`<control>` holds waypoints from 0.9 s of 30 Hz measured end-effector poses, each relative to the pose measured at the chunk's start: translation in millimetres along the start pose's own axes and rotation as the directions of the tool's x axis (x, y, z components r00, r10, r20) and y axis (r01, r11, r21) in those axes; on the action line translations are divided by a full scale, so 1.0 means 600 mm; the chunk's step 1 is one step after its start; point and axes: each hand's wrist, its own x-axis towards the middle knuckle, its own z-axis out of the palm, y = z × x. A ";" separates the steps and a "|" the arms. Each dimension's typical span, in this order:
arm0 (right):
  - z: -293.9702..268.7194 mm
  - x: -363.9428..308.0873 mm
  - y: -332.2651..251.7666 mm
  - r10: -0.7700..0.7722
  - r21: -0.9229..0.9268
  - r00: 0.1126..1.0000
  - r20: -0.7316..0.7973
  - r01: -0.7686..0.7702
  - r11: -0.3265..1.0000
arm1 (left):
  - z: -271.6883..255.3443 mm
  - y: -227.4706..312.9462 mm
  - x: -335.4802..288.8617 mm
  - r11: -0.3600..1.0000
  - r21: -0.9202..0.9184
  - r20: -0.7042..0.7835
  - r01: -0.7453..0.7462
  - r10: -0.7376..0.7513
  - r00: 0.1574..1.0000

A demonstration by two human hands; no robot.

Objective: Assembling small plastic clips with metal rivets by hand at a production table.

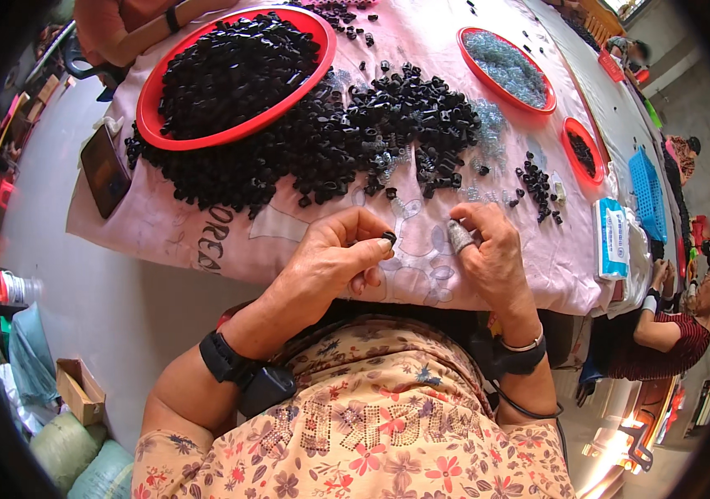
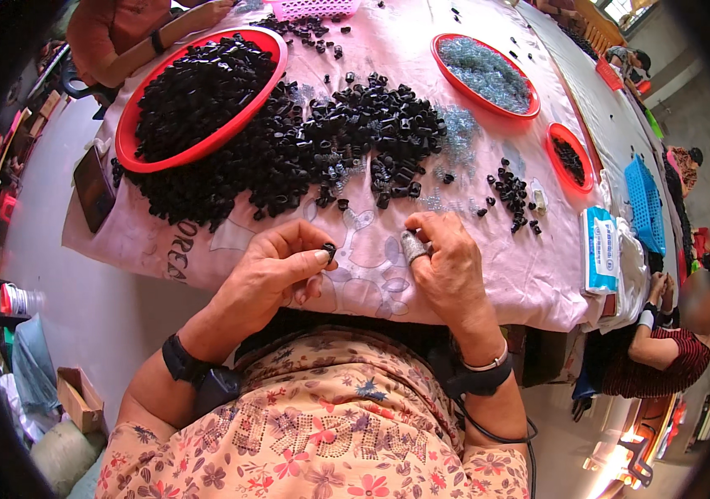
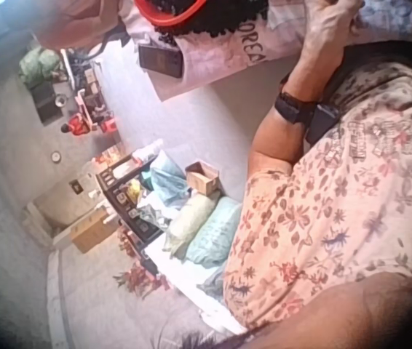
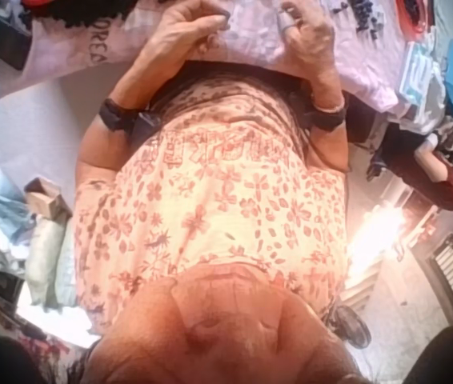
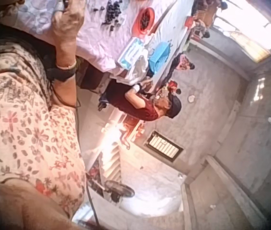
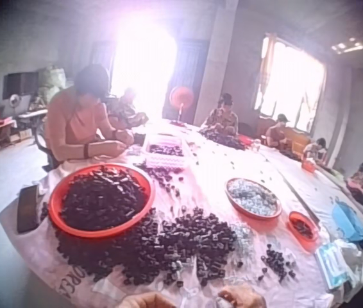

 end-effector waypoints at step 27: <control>-0.010 -0.001 -0.004 -0.024 0.034 0.999 0.023 0.023 0.999 | -0.003 -0.001 0.001 1.000 0.015 0.015 0.015 -0.015 1.000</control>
